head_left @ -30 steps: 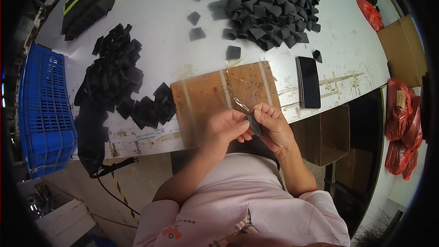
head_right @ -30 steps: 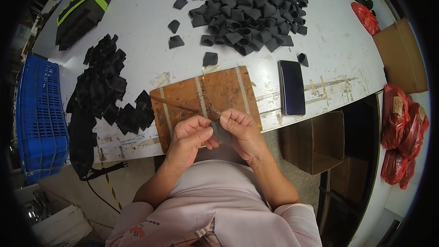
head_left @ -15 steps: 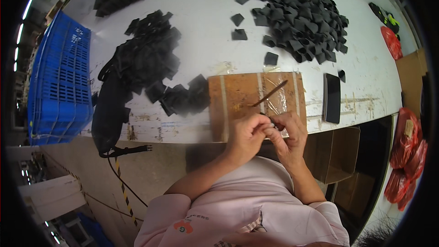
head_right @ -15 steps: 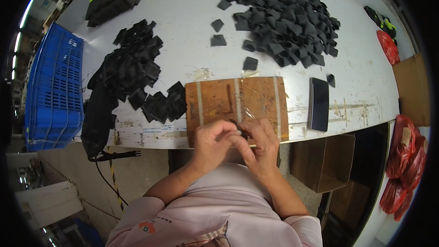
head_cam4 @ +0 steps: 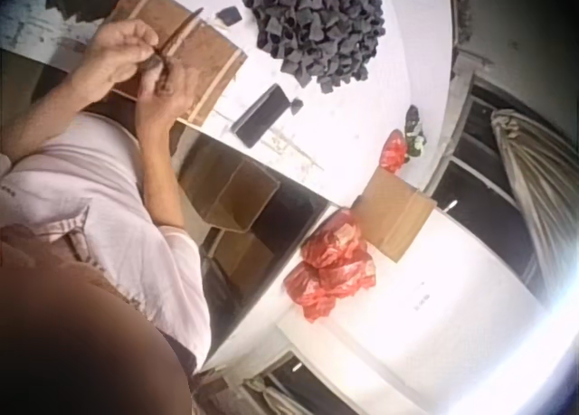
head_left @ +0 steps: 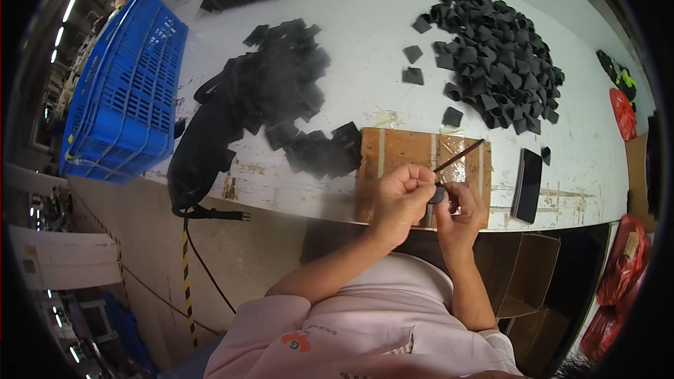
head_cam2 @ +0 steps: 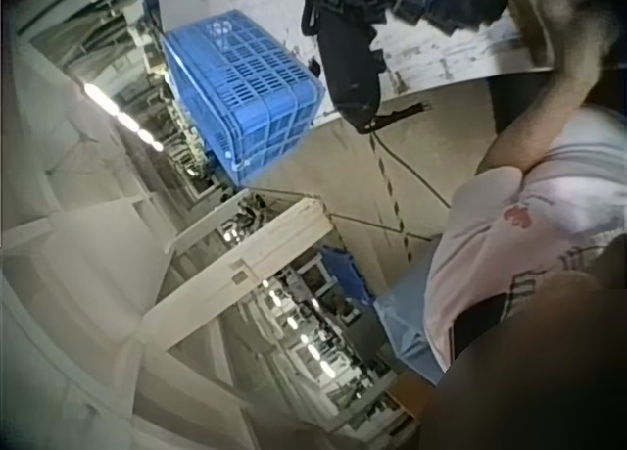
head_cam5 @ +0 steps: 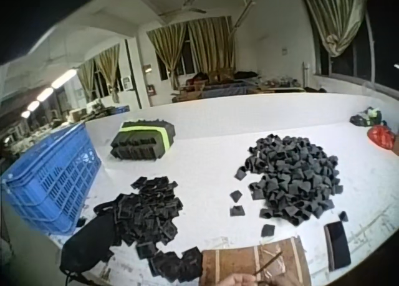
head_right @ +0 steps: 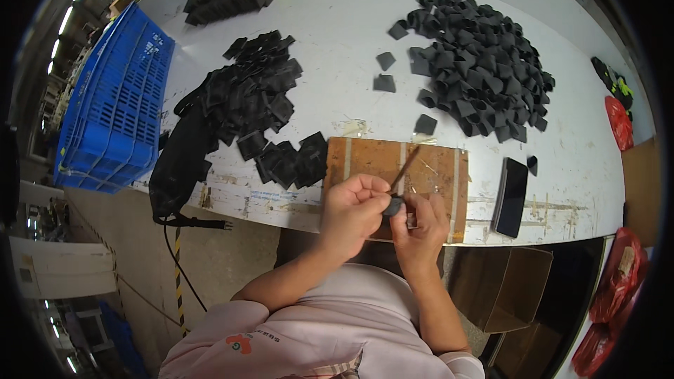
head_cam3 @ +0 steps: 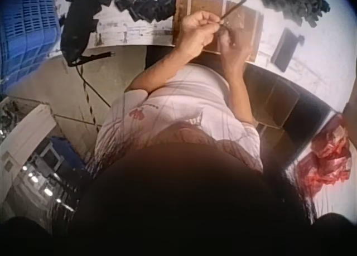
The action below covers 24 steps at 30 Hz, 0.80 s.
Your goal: The person is assembling or inspecting small black rubber or plastic industrial components at a workbench.
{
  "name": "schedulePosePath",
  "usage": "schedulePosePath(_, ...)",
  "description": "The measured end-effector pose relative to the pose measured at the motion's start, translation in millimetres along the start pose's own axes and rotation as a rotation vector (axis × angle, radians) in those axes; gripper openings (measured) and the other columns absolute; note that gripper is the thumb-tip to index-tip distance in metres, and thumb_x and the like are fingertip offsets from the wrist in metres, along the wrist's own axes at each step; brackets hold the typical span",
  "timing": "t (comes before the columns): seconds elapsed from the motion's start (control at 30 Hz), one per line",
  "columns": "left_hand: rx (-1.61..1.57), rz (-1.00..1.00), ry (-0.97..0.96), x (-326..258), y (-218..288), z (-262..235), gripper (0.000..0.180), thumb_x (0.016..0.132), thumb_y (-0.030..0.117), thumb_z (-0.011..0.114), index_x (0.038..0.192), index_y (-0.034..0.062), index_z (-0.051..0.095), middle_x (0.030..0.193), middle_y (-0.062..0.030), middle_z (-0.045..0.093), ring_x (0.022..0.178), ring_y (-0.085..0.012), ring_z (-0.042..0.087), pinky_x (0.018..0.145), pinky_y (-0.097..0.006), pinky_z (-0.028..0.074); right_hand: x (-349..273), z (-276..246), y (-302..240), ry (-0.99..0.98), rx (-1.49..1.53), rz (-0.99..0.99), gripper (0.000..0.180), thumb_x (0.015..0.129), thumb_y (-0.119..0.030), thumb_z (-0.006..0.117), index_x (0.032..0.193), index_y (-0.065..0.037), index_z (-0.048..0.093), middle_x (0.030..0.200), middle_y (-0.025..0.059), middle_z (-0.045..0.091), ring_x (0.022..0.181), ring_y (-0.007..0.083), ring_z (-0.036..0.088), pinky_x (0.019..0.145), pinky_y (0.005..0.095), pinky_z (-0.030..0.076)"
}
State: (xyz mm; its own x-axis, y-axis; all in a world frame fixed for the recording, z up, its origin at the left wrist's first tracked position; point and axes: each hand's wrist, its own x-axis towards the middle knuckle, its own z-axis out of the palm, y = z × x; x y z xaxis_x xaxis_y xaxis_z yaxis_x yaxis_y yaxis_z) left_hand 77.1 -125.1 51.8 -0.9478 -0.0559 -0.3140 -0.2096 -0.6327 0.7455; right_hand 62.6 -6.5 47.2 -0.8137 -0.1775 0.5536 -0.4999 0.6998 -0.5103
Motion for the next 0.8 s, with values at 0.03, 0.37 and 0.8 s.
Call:
schedulePosePath(0.03,-0.126,-0.063,-0.097,0.5,2.8,-2.7,0.017,0.076,-0.001,0.054,0.094,-0.0012,0.051,0.073,-0.0033,0.054,0.045,-0.0027,0.038,0.036,-0.017,0.026,-0.3,-2.8,0.0,-0.078,0.390,0.320,0.015,0.069,0.003,0.060,0.084,0.002,0.057,0.068,0.0054,0.052,0.057,0.0179,0.048,0.049,0.0283,0.040)
schedulePosePath(0.37,0.727,0.707,0.104,-10.2,9.3,20.3,0.011,0.076,-0.007,0.053,0.087,-0.0035,0.054,0.069,-0.0045,0.058,0.048,-0.0030,0.048,0.041,-0.018,0.037,31.9,-31.3,-9.1,-0.352,1.766,1.023,0.014,0.082,-0.015,0.058,0.075,-0.003,0.054,0.065,0.0002,0.047,0.054,0.0068,0.040,0.045,0.0179,0.029)
schedulePosePath(0.8,-0.321,-0.056,-0.312,16.7,66.4,26.2,0.015,0.086,0.000,0.043,0.099,-0.0004,0.049,0.071,-0.0064,0.055,0.035,-0.0042,0.032,0.035,-0.018,0.025,91.0,-27.2,-1.7,-0.553,1.428,0.544,0.028,0.088,-0.028,0.052,0.070,-0.007,0.051,0.062,-0.0032,0.047,0.054,0.0047,0.039,0.047,0.0172,0.030)
